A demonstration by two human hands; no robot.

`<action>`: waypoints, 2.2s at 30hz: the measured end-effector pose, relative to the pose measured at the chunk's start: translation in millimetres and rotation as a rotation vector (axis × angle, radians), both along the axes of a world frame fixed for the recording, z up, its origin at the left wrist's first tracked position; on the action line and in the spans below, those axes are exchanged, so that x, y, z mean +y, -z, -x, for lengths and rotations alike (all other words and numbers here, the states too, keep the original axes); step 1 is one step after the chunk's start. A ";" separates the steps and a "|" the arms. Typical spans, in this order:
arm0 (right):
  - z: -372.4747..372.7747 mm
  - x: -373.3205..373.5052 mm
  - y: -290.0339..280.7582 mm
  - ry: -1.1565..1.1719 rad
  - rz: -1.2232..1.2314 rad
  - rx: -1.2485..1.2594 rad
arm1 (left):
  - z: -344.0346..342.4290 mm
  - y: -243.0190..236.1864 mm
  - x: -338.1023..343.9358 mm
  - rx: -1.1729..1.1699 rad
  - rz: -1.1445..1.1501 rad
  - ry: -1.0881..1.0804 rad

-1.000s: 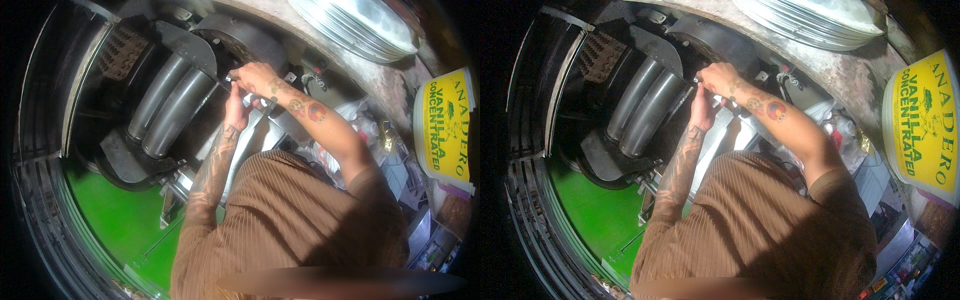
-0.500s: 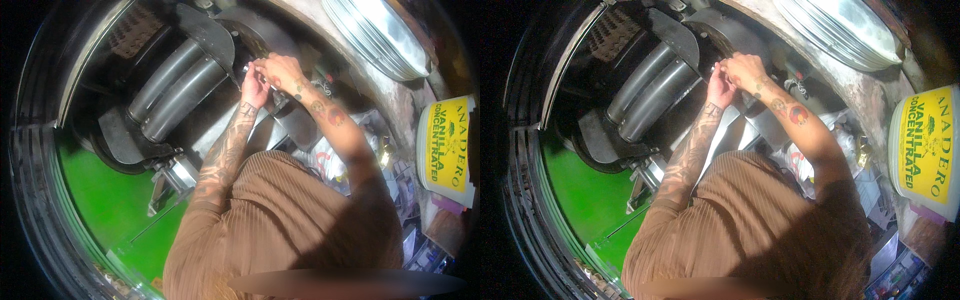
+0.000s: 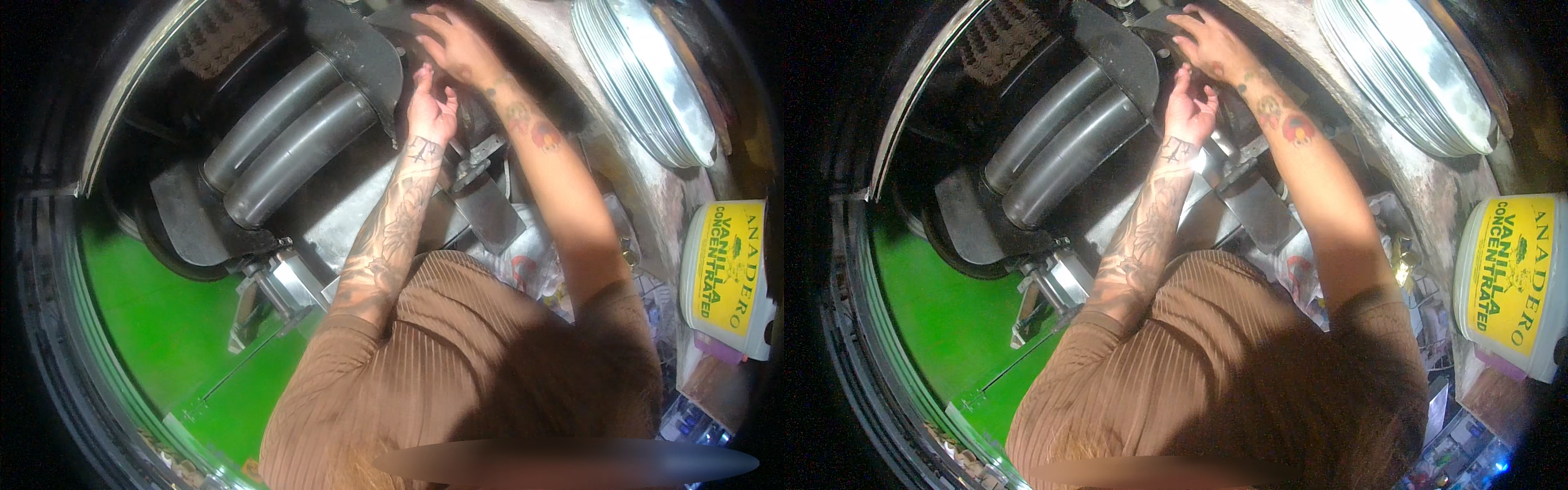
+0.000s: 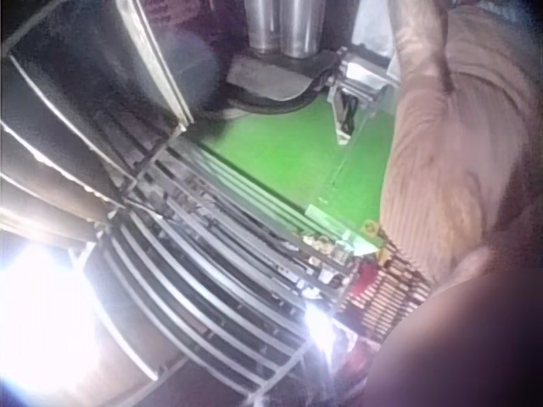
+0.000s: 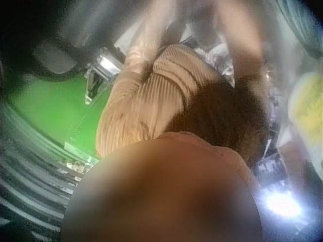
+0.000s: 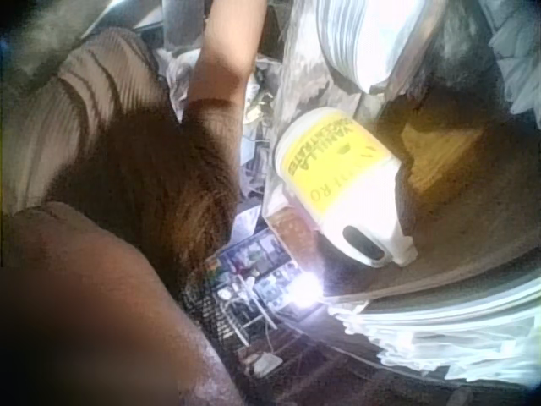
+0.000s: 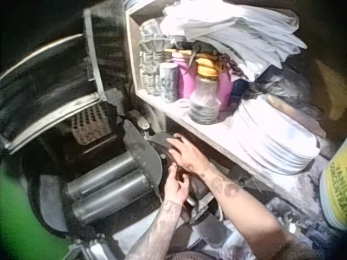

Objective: The person uses a small metal tool to adjust a component on a green industrial machine with rotating rollers. They repeatedly insert and turn the tool in a specific spot while holding the machine steady with the other hand.

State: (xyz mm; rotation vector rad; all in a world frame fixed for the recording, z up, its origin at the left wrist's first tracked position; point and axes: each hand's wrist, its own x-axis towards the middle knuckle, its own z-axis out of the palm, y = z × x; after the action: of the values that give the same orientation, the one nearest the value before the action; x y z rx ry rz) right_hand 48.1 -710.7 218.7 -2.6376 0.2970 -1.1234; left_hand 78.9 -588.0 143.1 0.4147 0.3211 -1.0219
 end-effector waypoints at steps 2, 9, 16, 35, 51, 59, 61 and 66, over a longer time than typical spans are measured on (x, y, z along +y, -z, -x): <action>-11.3 -12.5 -1.1 -0.141 -0.588 0.101 | -7.8 -10.0 -11.6 0.013 0.059 -0.037; -58.3 -24.1 -9.2 -0.144 -0.028 0.334 | -25.5 0.7 -19.2 0.126 0.129 -0.086; -68.7 -14.0 -17.0 -0.109 -0.032 0.411 | -33.2 16.2 -28.2 0.200 0.123 -0.162; 0.1 -7.8 0.4 -0.008 -0.105 0.206 | -1.9 -29.4 -14.0 -0.241 -0.381 0.028; -4.6 -16.7 -7.0 -0.185 -0.245 0.278 | -1.5 -21.8 -18.2 -0.208 -0.317 -0.025; -34.8 -30.9 -0.6 -0.192 -0.101 0.282 | -6.8 -15.1 -18.3 -0.090 -0.108 -0.048; -45.1 -40.0 4.0 -0.269 -0.131 0.333 | -10.0 -13.2 -20.1 0.009 -0.026 -0.092; -66.7 -46.0 8.0 -0.278 0.110 0.307 | -15.3 -3.4 -23.1 0.051 0.110 -0.158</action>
State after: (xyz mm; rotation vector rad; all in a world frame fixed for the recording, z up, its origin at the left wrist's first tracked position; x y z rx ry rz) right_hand 114.8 -756.7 210.8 -2.8336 -0.0786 -0.6661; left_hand 94.2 -611.2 146.5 0.2599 0.3361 -0.8915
